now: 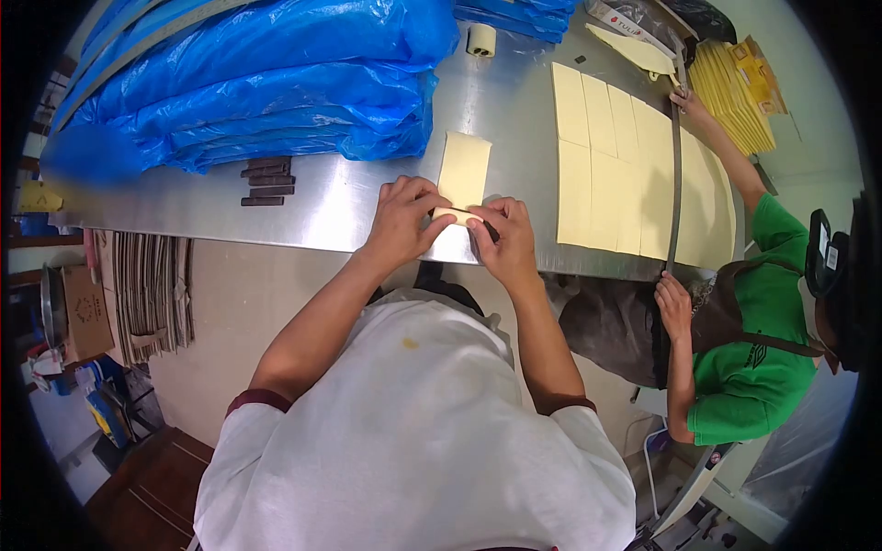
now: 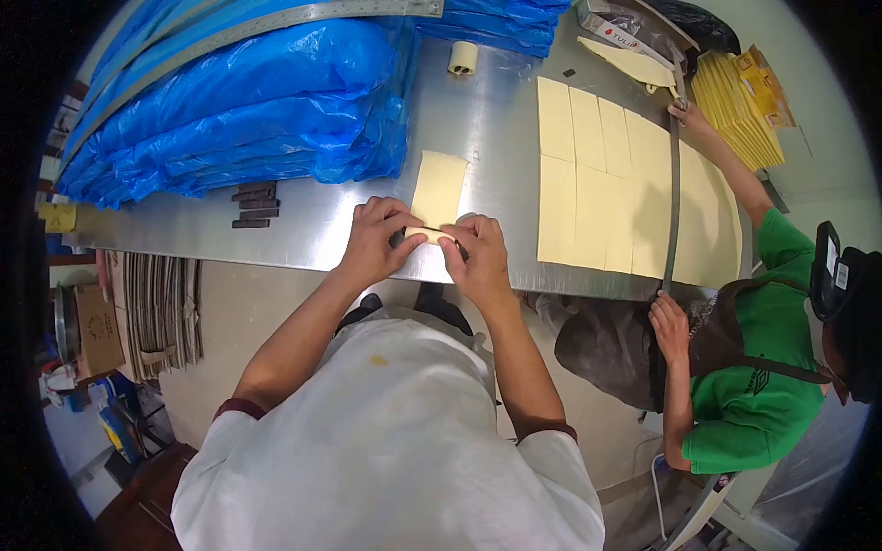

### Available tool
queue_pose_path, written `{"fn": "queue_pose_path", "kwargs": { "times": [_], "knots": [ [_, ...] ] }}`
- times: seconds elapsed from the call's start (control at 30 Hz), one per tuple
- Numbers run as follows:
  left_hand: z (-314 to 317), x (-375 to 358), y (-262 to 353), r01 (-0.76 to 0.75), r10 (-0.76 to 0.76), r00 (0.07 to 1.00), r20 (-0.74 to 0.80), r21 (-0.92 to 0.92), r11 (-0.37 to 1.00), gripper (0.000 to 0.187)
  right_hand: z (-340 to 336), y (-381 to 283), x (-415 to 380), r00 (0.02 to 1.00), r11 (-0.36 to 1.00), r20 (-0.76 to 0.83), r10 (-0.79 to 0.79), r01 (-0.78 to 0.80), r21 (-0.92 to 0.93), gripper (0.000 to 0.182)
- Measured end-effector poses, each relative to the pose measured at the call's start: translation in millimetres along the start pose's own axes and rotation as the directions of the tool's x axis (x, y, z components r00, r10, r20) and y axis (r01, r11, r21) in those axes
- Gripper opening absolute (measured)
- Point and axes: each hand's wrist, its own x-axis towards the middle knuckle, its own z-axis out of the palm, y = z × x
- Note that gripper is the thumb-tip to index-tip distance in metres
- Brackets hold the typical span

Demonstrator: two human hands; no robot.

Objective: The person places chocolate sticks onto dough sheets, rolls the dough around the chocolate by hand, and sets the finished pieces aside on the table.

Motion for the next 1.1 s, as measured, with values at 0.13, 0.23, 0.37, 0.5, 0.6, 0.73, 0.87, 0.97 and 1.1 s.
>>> {"fn": "queue_pose_path", "kwargs": {
  "times": [0.13, 0.23, 0.37, 0.5, 0.6, 0.73, 0.87, 0.97, 1.1],
  "knots": [
    [3, 5, -2, 0.024, -0.024, 1.000, -0.001, 0.036, 0.999, 0.019, 0, 5, 7, 0.997, 0.998, 0.054, 0.059, -0.058, -0.018, 0.022],
    [2, 7, 1, 0.067, -0.067, 0.998, 0.005, 0.066, 0.996, 0.018, 1, -2, 10, 0.996, 0.999, -0.085, -0.015, 0.012, -0.036, 0.024],
    [6, 7, 1, 0.070, -0.069, 0.997, -0.021, 0.052, 0.996, 0.020, -3, -2, 7, 0.992, 0.982, 0.038, -0.119, 0.123, -0.143, 0.026],
    [5, 12, 0, -0.016, 0.016, 1.000, -0.003, -0.026, 1.000, 0.022, -3, 4, 15, 0.995, 0.986, 0.047, -0.087, 0.093, -0.136, 0.027],
    [5, 18, -2, -0.027, 0.028, 0.999, 0.033, -0.035, 0.999, 0.023, -4, 3, 23, 0.998, 0.988, 0.024, -0.051, 0.053, -0.142, 0.027],
    [9, 24, -4, 0.053, -0.049, 0.997, 0.061, -0.065, 0.996, 0.027, -7, -2, 30, 0.996, 0.987, 0.028, -0.089, 0.092, -0.131, 0.027],
    [11, 30, -4, 0.028, -0.027, 1.000, 0.010, -0.170, 0.985, 0.026, -6, 11, 37, 0.996, 0.991, 0.061, -0.059, 0.066, -0.120, 0.028],
    [13, 34, -8, -0.002, 0.008, 0.999, 0.033, -0.174, 0.985, 0.028, -6, 12, 42, 0.998, 0.993, 0.062, -0.022, 0.029, -0.118, 0.028],
    [19, 39, -13, 0.000, 0.000, 1.000, 0.001, -0.186, 0.982, 0.031, -8, 5, 49, 0.995, 0.992, 0.062, -0.081, 0.086, -0.094, 0.027]
  ]
}}
